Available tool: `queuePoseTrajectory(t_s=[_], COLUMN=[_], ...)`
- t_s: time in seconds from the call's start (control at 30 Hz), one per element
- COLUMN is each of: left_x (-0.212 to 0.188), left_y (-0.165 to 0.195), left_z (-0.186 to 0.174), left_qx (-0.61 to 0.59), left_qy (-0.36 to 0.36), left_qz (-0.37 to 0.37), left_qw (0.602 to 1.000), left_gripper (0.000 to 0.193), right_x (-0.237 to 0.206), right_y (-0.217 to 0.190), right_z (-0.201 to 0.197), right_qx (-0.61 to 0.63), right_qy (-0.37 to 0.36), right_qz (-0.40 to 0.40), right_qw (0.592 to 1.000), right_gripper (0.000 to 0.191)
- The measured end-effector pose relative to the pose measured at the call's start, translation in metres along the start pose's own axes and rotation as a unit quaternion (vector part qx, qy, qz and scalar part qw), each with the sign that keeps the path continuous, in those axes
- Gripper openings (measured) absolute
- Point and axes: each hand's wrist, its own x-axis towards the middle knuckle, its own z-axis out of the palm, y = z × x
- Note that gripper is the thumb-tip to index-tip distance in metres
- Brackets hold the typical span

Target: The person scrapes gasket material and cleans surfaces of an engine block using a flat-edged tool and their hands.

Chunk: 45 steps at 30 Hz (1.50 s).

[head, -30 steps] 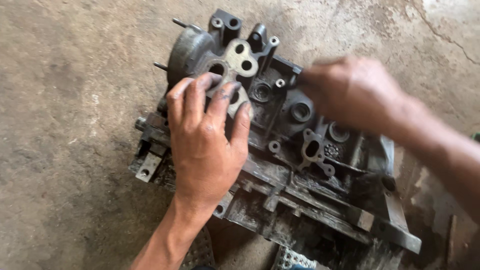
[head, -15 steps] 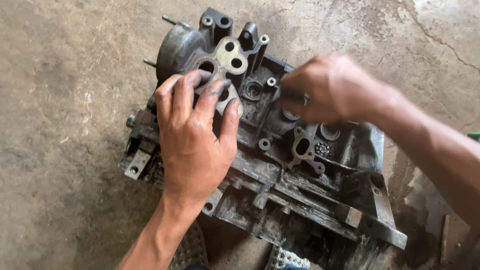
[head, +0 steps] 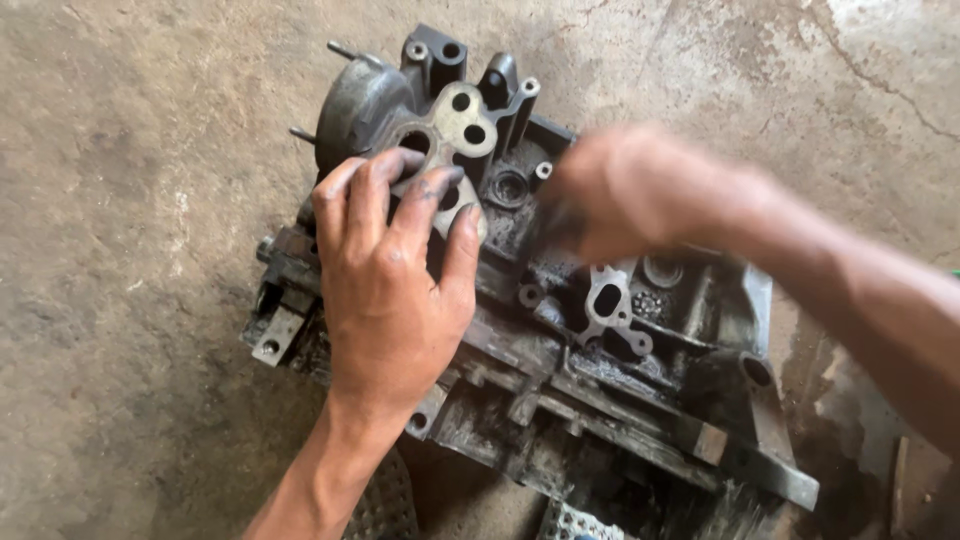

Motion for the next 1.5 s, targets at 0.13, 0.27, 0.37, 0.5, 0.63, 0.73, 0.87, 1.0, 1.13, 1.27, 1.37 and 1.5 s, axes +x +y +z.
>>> queuePoseTrajectory(t_s=[0.13,0.27,0.37,0.5,0.63,0.73,0.87,1.0,1.13,1.27,1.37,1.5], left_x=[0.001,0.001,0.001,0.001,0.001,-0.001,-0.001,-0.001,-0.003,-0.004,-0.002,0.003], left_y=[0.000,0.000,-0.001,-0.003,-0.005,-0.005,-0.005,-0.006,-0.007,-0.007,-0.004,-0.001], left_z=[-0.001,0.000,0.001,0.002,0.003,0.004,0.004,0.005,0.007,0.006,0.002,-0.004], left_qx=[0.000,-0.001,-0.006,-0.017,-0.018,-0.020,-0.019,-0.027,-0.020,-0.032,-0.034,-0.032], left_qy=[-0.002,0.001,0.008,0.010,0.020,0.014,0.013,0.009,0.020,0.019,0.016,0.010], left_qz=[-0.005,-0.005,0.003,-0.006,0.002,-0.004,0.000,-0.008,-0.002,0.001,-0.012,-0.011], left_qw=[1.000,1.000,1.000,1.000,1.000,1.000,1.000,1.000,1.000,0.999,0.999,0.999], left_gripper=[0.032,0.033,0.035,0.032,0.033,0.032,0.033,0.033,0.033,0.032,0.031,0.032], right_x=[-0.002,0.012,0.025,0.029,0.017,0.005,0.000,0.004,0.023,0.019,0.007,0.000], right_y=[-0.007,0.003,0.016,0.028,0.011,-0.001,-0.016,-0.006,0.012,0.006,-0.010,-0.014], right_z=[-0.008,-0.009,0.013,0.043,0.037,0.015,0.012,0.005,0.020,0.014,0.005,-0.003], right_qx=[-0.027,0.009,-0.054,-0.096,-0.055,-0.057,-0.133,-0.148,-0.168,-0.203,-0.242,-0.153], right_qy=[-0.046,-0.068,0.015,0.106,0.157,0.188,0.107,0.067,-0.013,0.031,0.064,0.103], right_qz=[-0.007,0.103,0.027,-0.041,-0.108,-0.099,-0.110,-0.058,-0.033,-0.024,-0.134,-0.062], right_qw=[0.999,0.992,0.998,0.989,0.980,0.975,0.979,0.985,0.985,0.978,0.959,0.981], right_gripper=[0.035,0.039,0.017,0.027,0.020,0.022,0.027,0.020,0.016,0.016,0.020,0.025])
